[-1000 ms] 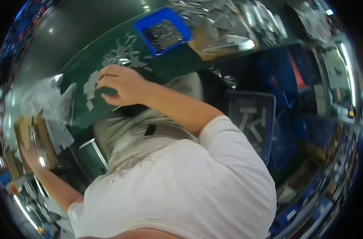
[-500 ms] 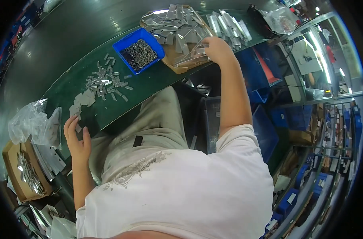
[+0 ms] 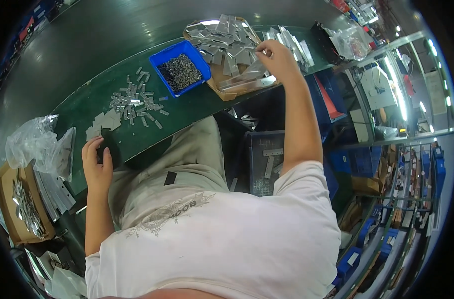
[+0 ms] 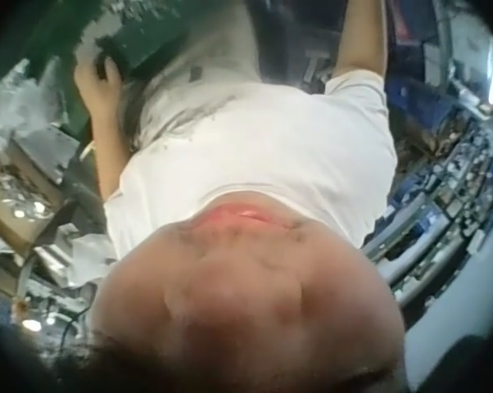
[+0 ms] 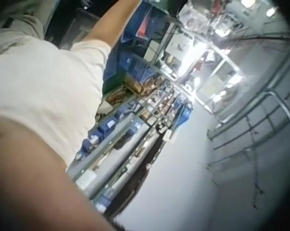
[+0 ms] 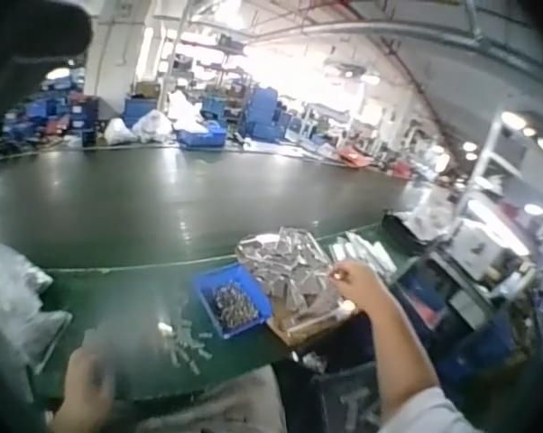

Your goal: Assembling small mechanical components at a factory assembly station.

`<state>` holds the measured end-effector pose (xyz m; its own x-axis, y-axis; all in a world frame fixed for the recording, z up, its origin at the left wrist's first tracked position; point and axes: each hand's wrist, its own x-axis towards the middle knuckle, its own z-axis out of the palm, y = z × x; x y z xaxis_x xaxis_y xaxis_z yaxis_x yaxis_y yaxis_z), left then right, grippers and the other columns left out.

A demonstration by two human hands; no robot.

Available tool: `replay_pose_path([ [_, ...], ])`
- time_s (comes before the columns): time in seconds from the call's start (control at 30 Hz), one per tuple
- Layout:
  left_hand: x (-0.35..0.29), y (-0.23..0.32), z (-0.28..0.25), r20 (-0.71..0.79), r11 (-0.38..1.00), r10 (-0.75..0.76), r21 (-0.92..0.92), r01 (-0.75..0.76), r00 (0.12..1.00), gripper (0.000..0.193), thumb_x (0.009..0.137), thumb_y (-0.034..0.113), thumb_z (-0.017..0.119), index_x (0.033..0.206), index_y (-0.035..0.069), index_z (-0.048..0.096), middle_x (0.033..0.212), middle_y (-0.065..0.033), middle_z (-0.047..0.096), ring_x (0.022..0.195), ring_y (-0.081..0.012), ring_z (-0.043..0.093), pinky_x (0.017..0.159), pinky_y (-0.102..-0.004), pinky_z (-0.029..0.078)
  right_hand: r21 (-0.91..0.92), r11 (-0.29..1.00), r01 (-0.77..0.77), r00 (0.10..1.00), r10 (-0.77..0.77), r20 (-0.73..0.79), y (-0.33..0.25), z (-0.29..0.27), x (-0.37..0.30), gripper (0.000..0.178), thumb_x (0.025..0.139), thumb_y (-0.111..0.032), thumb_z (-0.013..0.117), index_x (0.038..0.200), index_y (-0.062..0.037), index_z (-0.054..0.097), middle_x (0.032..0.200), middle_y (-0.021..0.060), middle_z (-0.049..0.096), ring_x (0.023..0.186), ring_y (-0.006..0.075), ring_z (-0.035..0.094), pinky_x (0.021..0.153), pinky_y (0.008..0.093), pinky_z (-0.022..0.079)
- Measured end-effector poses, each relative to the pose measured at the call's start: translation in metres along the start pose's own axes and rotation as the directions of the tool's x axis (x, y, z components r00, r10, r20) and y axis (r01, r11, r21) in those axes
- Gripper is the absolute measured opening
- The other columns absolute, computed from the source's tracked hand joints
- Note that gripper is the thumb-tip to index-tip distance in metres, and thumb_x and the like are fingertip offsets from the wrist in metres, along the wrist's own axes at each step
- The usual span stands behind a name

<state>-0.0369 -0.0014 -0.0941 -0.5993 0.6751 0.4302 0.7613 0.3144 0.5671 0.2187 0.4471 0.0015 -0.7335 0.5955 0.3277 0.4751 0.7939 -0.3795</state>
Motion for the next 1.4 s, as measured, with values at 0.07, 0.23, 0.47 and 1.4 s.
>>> replay_pose_path([
  [0.07,-0.007,0.005,-0.003,0.067,0.958,-0.158,-0.23,0.169,0.985,0.022,0.085,0.002,0.059,0.107,0.001,0.06,0.109,-0.0114,0.062,0.101,-0.0232,0.058,0.089,-0.0329,0.045,0.042,0.97,0.24,0.949,-0.226,-0.219,-0.059,0.015,-0.015,0.02,0.071,-0.001,0.07,0.089,-0.0076,0.064,0.085,0.0077,0.062,0.069,0.0196,0.057,0.062,0.03,0.046],
  [0.23,0.004,0.063,-0.001,0.607,0.225,-0.278,-0.713,0.664,0.745,0.031,0.096,0.016,0.051,0.122,-0.001,0.054,0.108,-0.0088,0.062,0.099,-0.0153,0.059,0.087,-0.0288,0.047,0.044,0.519,0.854,0.505,-0.803,-0.317,-0.161,0.089,-0.047,0.026,0.062,0.001,0.075,0.08,-0.0117,0.062,0.079,0.0031,0.057,0.06,0.0189,0.054,0.051,0.0287,0.044],
  [0.47,0.012,0.066,0.011,0.743,0.414,-0.194,-0.53,0.74,0.64,0.021,0.095,0.013,0.053,0.112,0.001,0.055,0.103,-0.0034,0.061,0.09,-0.0077,0.057,0.078,-0.0235,0.049,0.38,0.459,0.803,0.565,-0.79,-0.239,-0.21,0.139,-0.076,0.024,0.06,0.0,0.073,0.08,-0.01,0.064,0.08,0.0026,0.056,0.057,0.0174,0.053,0.051,0.0285,0.044],
  [1.4,0.014,0.004,0.035,0.436,0.108,-0.213,-0.879,0.465,0.874,0.034,0.101,0.024,0.039,0.123,0.002,0.052,0.09,-0.0035,0.056,0.076,-0.01,0.048,0.07,-0.0239,0.039,-0.055,0.993,0.101,0.97,-0.086,0.226,-0.157,0.154,0.025,0.023,0.086,-0.017,0.057,0.103,-0.0043,0.066,0.102,0.0159,0.064,0.1,0.0342,0.06,0.086,0.0393,0.048],
])
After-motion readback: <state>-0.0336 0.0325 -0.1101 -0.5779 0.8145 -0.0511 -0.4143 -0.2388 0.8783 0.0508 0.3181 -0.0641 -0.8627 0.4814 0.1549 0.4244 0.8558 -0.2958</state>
